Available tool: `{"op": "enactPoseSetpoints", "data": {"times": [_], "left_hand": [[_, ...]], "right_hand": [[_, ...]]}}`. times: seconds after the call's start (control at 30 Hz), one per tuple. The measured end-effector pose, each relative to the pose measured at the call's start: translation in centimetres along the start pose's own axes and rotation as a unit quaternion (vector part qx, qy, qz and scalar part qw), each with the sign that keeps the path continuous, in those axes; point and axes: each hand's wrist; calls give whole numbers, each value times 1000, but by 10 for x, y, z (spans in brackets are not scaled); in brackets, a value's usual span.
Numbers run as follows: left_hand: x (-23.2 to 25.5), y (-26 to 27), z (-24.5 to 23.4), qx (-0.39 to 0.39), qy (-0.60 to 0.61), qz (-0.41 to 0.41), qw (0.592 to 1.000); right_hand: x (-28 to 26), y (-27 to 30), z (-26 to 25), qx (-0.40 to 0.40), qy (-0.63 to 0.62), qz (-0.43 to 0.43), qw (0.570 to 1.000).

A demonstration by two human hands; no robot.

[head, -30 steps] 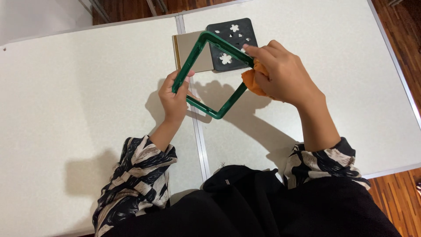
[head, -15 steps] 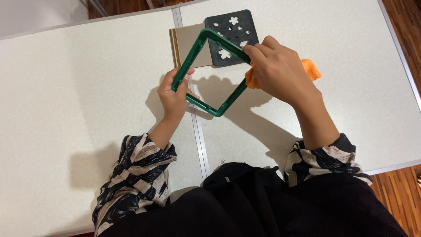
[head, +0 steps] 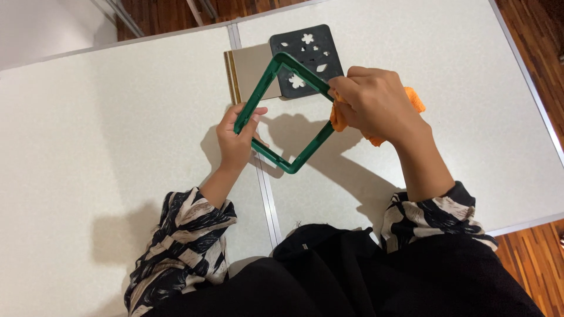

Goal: Wiping and cleaning craft stencils and frame components with a cloth.

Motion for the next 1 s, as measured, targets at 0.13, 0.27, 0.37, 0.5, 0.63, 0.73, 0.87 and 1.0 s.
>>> {"op": "enactPoseSetpoints", "data": {"times": [0.13,0.27,0.37,0.5,0.63,0.73,0.87,1.0], "left_hand": [[4,2,-2,-48,-14,39,998],[-9,9,-8,-66,-41,31,996],[-22,11,-13,-92,-63,30,993],[-19,15,-1,-131,-35,-9,991],[-19,18,6,-152,-65,13,986],[-9,13,5,-156,-58,4,986],[-41,-8,-35,-39,17,-46,998],[-22,-31,-95,122,-44,1,991]], "right_hand": [[11,1,5,-15,-13,15,1000],[17,4,5,-38,-42,23,998],[5,-1,-6,-31,-53,19,998],[6,2,1,9,-53,-5,999],[7,5,4,-12,-16,20,1000],[8,1,4,-11,-14,29,999],[14,1,9,-26,-70,25,997],[11,1,-3,-15,-96,30,995]]}}
Point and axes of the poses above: each hand's wrist, its own y-axis away from the middle knuckle, its own z-axis out of the palm, x = y × z, and after that the axes turned 12 degrees about -x, right-handed
